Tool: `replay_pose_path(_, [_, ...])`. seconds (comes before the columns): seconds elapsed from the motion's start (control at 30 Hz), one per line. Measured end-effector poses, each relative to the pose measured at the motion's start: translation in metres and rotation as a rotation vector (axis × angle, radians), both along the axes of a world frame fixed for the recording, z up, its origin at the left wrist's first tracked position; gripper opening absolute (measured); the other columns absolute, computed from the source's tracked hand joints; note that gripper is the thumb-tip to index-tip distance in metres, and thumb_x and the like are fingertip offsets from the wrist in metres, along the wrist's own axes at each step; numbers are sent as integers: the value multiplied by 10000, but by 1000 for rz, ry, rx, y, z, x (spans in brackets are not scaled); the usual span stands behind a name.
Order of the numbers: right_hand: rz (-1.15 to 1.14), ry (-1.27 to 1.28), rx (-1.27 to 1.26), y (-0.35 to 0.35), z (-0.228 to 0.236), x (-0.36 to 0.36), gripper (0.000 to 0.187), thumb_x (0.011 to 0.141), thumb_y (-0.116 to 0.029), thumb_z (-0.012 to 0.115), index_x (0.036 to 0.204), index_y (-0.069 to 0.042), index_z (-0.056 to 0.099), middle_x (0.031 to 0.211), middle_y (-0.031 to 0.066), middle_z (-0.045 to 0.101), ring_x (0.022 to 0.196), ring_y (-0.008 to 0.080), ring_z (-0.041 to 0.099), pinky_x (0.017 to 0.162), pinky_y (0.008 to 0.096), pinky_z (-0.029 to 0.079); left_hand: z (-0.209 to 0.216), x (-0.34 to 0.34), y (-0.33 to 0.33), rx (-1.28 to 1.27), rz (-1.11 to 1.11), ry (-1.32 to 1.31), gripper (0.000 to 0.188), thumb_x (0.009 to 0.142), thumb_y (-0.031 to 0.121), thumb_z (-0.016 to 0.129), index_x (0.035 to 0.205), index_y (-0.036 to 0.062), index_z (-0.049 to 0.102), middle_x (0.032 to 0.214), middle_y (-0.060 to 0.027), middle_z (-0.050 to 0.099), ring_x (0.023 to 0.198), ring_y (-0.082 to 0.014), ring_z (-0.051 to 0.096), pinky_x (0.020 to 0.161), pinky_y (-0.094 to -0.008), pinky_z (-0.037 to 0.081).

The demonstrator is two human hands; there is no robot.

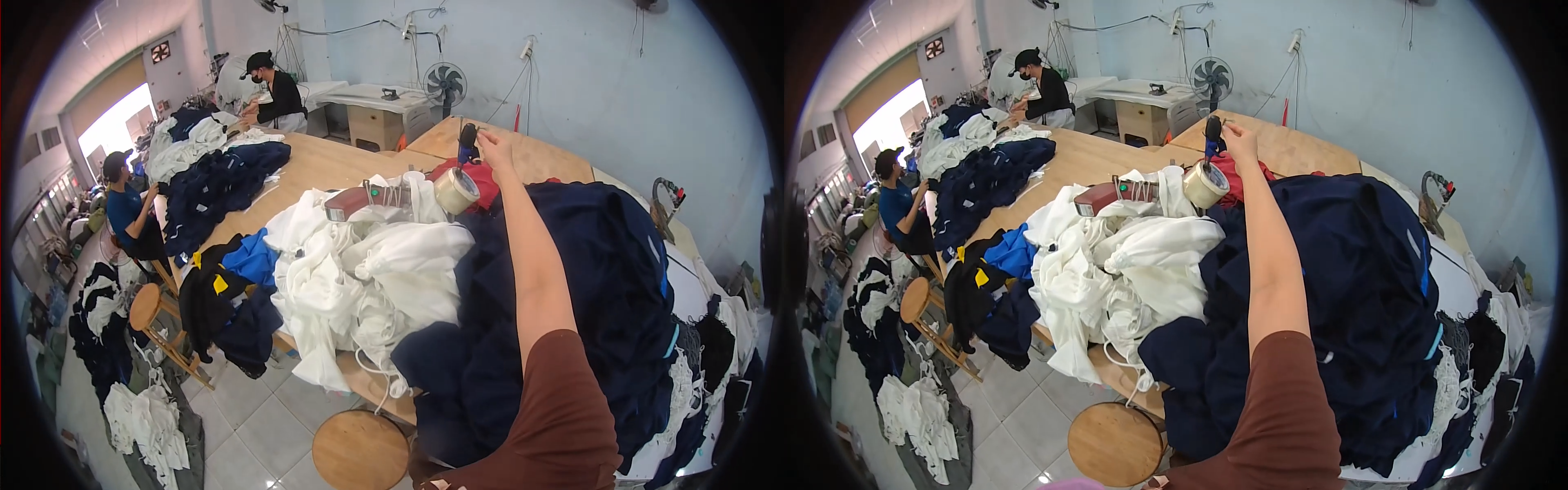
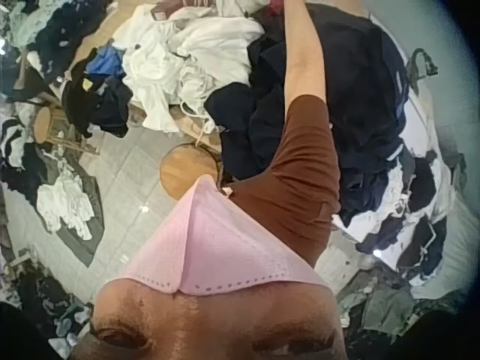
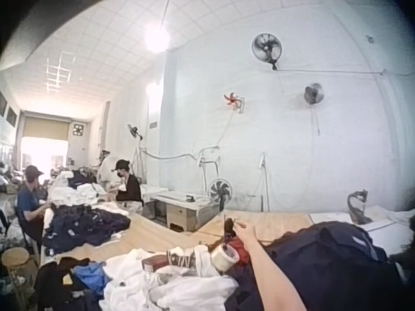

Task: Sorting and bundling blue shorts with fabric strips at a large workbench in a garment factory.

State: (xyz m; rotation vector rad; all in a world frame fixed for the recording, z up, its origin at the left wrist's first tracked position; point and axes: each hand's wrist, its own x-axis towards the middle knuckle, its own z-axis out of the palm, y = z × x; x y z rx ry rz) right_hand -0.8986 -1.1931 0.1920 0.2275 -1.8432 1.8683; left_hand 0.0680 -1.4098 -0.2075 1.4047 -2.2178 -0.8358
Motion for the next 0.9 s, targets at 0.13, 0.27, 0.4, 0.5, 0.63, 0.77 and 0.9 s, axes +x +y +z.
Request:
replay_pose_path(0.13, [191,-135,-51,-15,-14,-22,255,829,-213,612,1005,-30,641,879,48,640,740,119,589,652,233,473,-25,11,7,658,388,-282,368,799,354,553,920,22,657,886,-176,647,847,-247,579,799,-381,411])
replay_pose_path(0.27, [59,113,-77,20,-7,-69,250,843,-233,603,991,-34,636,894,24,633,826,118,566,729,258,444,-74,-8,-32,549,150,-439,397,804,444,517,934,104,676,848,-183,644,769,-210,587,745,-409,430])
replay_pose_path(0.4, [-306,533,-86,39,67,-15,223,845,-261,609,919,-51,628,784,-7,603,705,81,529,666,224,423,64,-149,-56,600,85,-582,425,806,417,563,1141,158,599,1112,-216,573,1102,-188,534,906,-309,412])
replay_pose_path(0.5, [16,325,-295,42,79,57,295,859,-262,579,1058,-44,582,802,30,611,701,133,565,683,246,435,48,-141,-59,382,34,-365,298,761,294,645,941,58,655,790,-116,619,732,-145,565,658,-281,442])
replay_pose_path(0.63, [596,172,-510,71,44,194,311,923,-252,439,1107,-21,534,1054,122,598,961,245,590,845,338,454,88,-184,-53,475,-181,-217,318,726,283,700,923,35,674,809,-110,676,718,-145,638,691,-274,483])
replay_pose_path(0.77, [446,13,-129,62,-30,360,195,911,-158,484,1016,-6,547,884,94,603,755,179,593,721,289,481,104,-201,-46,550,-440,-86,309,743,290,699,924,40,677,809,-109,675,718,-129,625,672,-261,480])
replay_pose_path(0.9, [306,-245,-224,50,-110,539,487,859,-62,545,1301,-114,350,800,68,594,575,121,569,537,235,488,110,-191,-29,651,-686,13,268,790,263,667,926,31,675,805,-79,670,724,-84,579,661,-242,463])
